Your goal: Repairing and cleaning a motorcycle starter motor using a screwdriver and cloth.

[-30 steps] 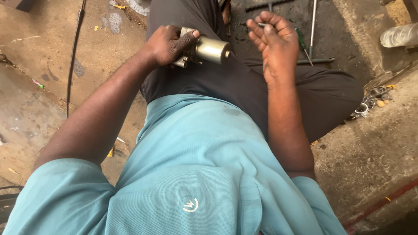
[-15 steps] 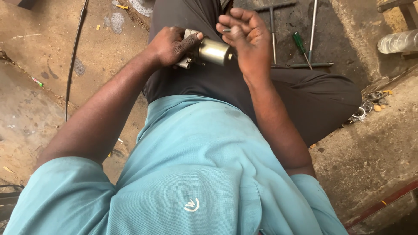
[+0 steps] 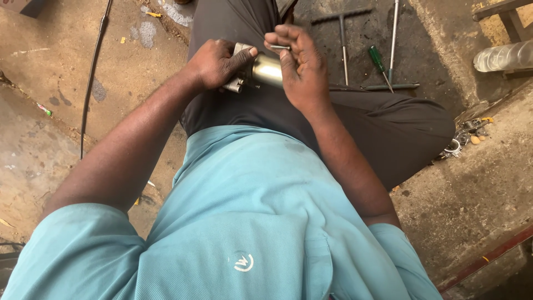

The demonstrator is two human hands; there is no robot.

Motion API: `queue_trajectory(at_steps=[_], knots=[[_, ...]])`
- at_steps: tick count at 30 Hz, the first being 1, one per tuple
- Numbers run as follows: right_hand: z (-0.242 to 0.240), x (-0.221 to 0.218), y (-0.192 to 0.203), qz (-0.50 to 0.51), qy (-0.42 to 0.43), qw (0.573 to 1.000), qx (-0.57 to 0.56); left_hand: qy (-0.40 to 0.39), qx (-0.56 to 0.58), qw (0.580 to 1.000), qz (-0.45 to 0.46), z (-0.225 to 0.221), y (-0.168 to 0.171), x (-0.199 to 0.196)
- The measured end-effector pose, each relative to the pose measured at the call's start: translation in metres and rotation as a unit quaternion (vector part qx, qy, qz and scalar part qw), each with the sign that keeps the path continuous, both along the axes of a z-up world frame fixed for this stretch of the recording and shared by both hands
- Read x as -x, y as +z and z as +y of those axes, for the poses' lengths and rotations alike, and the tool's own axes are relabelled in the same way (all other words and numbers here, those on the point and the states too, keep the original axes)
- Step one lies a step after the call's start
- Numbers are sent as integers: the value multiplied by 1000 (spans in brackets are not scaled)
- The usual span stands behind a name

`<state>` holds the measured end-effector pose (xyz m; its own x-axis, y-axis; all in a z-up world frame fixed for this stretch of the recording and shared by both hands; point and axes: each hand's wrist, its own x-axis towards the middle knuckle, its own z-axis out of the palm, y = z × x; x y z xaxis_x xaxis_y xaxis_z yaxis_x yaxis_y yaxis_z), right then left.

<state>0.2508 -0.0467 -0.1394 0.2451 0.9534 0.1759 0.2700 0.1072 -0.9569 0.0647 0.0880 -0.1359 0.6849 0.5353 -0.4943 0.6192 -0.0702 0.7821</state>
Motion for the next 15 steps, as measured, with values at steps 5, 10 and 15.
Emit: queue_trajectory(at_steps=[5, 10, 15], knots=[[3, 3, 12, -166, -27, 984, 51, -72, -127, 989, 2, 8, -20, -1], [3, 4, 3, -34, -30, 998, -46, -22, -55, 995, 74, 9, -22, -12], [7, 8, 21, -112, -53, 991, -46, -39, -92, 991, 83, 21, -65, 0]])
